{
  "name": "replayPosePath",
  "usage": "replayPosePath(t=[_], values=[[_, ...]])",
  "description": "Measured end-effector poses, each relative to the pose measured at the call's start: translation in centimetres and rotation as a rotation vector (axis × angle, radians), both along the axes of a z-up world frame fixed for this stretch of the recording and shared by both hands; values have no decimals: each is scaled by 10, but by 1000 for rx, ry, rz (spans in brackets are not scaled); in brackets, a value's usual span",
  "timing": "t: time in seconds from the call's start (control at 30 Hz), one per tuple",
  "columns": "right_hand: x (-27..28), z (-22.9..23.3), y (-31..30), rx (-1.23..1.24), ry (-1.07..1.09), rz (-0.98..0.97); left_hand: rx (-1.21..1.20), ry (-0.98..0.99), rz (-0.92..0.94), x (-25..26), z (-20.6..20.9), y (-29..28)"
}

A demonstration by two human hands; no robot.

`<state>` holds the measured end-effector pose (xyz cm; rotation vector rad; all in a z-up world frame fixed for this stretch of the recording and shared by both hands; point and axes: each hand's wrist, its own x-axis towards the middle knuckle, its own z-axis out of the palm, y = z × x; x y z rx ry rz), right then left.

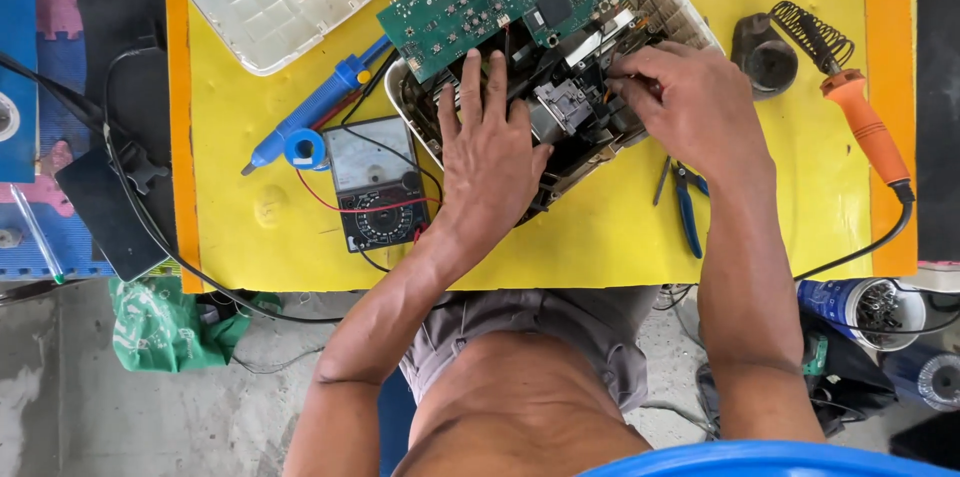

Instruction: The person uses multimeter probes to test a circuit board inside a disassembled electronic device. They then use a screwdriver to unscrew and remove a component from the device's internal assembly.

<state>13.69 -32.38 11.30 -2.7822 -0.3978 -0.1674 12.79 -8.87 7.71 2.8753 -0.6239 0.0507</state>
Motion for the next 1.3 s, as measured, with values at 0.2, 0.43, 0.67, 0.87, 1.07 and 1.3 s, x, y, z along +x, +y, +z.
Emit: replayPosePath(t=[0.2, 0.43, 0.67, 0.87, 1.07, 1.3], values=[[-2, -4, 8, 112, 37, -25, -167, -142, -44, -2, -14, 5], [-21, 32, 10, 566, -135, -150, -143, -120, -18, -2, -14, 5], [-14, 64, 25, 1306, -696, -88, -259, -61, -26, -1, -18, 5], [9, 71, 70, 1267, -816, -84, -246, -21, -12, 0, -20, 6], [16, 66, 73, 1277, -822, -46, -267, -24, -13, -1, -19, 5], [13, 65, 74, 1292, -789, -52, -277, -10, -9, 0, -18, 5]])
